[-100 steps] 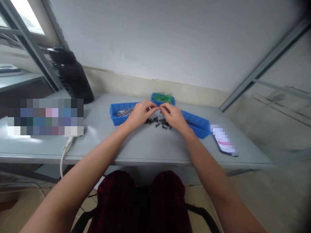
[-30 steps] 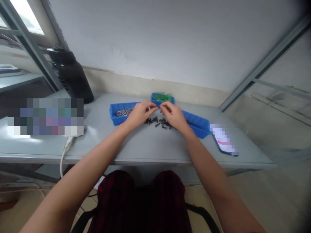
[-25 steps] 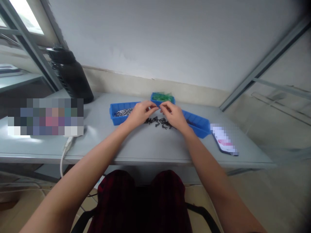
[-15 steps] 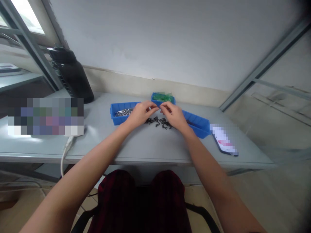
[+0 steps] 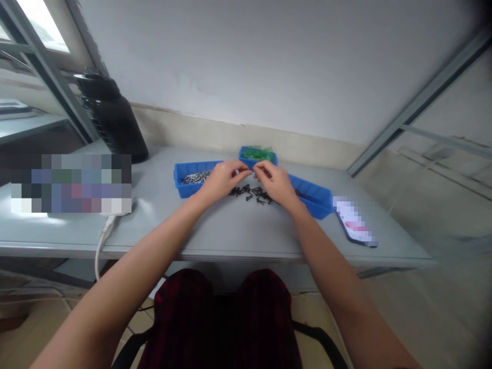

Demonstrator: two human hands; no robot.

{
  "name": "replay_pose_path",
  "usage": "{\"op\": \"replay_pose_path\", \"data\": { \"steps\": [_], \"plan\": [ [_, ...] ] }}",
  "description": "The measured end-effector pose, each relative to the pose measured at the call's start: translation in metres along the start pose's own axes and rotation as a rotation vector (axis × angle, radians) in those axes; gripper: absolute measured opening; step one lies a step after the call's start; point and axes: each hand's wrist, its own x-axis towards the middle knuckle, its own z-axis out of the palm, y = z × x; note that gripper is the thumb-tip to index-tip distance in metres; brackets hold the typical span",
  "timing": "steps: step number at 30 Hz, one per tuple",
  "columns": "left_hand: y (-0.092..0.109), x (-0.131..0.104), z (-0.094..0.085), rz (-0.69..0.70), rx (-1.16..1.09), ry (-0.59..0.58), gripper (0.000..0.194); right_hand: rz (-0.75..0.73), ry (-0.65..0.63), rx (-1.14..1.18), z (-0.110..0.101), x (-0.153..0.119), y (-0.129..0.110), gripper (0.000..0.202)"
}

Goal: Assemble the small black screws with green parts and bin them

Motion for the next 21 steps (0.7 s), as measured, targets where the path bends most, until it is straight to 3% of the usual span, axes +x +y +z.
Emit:
{"op": "replay_pose_path", "data": {
  "steps": [21],
  "plan": [
    [-0.0002, -0.0005, -0.0003, 0.003, 0.000, 0.001, 0.020, -0.005, -0.005, -0.006, -0.0002, 0.0001, 0.0003, 0.026]
  ]
}}
